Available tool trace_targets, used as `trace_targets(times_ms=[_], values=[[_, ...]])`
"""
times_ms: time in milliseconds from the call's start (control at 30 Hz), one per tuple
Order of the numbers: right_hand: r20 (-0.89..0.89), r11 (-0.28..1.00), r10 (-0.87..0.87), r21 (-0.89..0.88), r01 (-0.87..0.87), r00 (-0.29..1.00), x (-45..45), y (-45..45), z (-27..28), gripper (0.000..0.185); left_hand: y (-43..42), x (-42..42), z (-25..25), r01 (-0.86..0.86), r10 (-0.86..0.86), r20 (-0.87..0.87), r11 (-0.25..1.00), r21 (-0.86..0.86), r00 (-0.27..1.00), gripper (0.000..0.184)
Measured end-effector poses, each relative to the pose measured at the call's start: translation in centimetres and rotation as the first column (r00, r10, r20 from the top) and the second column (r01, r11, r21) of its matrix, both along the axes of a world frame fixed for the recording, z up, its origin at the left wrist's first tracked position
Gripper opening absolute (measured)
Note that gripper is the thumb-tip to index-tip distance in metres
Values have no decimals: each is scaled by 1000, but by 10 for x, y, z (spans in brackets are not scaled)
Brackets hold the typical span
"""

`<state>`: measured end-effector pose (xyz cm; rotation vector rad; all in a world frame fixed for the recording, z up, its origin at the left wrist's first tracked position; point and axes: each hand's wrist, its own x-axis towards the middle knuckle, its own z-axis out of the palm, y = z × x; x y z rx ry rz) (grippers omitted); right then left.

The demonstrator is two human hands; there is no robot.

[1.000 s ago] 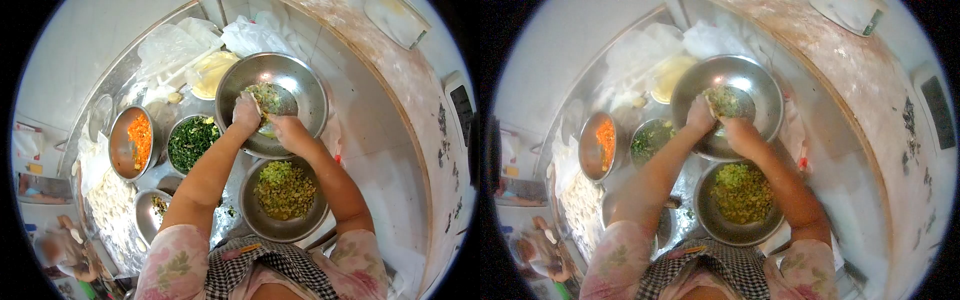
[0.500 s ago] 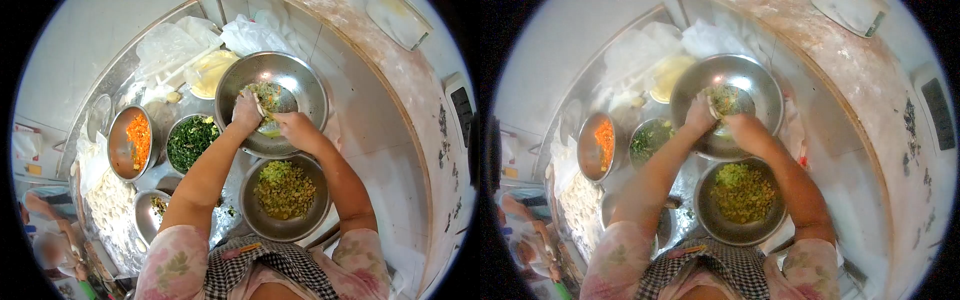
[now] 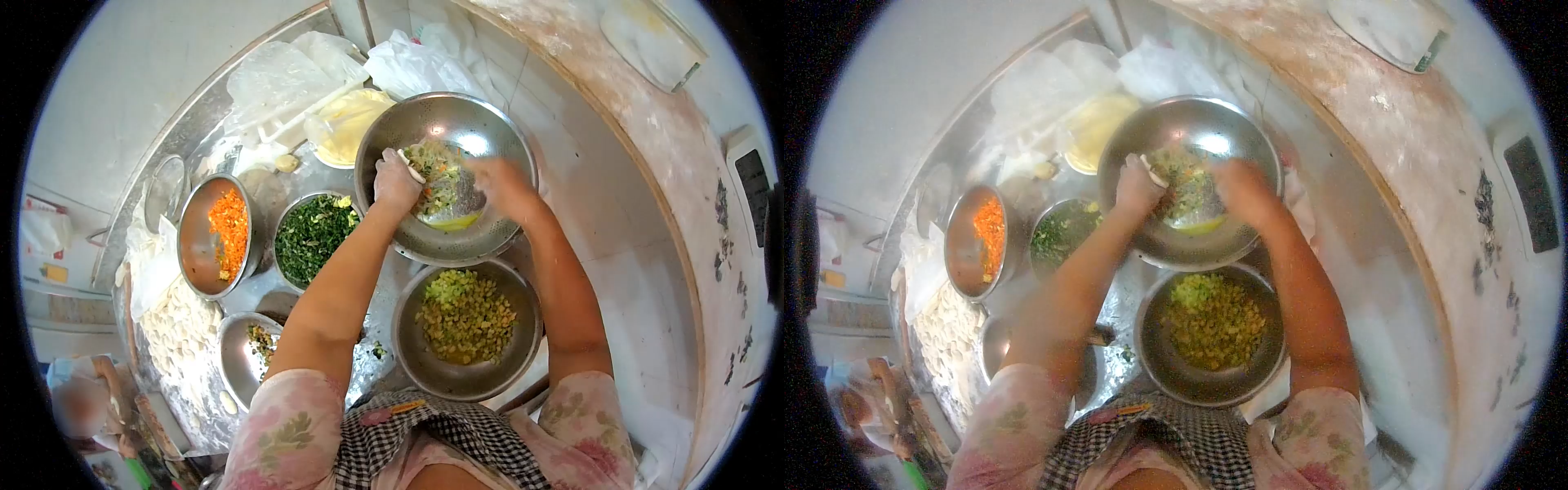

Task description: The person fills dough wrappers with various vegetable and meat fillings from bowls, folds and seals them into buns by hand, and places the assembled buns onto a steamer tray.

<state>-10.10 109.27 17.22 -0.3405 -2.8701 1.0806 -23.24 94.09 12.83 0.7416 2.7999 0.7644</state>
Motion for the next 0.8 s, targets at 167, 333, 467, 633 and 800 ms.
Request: trace_targets(times_ms=[167, 333, 467, 633, 800], values=[[-55, 927, -5, -375, -16, 998, -16, 10, -43, 21, 0, 0, -1, -9, 9, -13, 1000, 16, 1000, 60], [-72, 953, 105, -279, -121, 992, -6, -15, -24, 34, 0, 1, -5, -33, 36, -13, 987, 158, 999, 68], [-41, 997, 76, -26, -77, 996, 9, -45, 14, 34, -3, 6, 3, 46, -5, -139, 954, 297, 990, 61], [7, 938, 88, 337, -85, 996, 17, -68, 49, 34, -9, 10, 17, 168, -7, -344, 882, 440, 939, 46], [47, 876, 174, 448, -177, 984, 23, -61, 78, 35, -21, 14, 30, 97, 24, -183, 776, 624, 983, 51]])
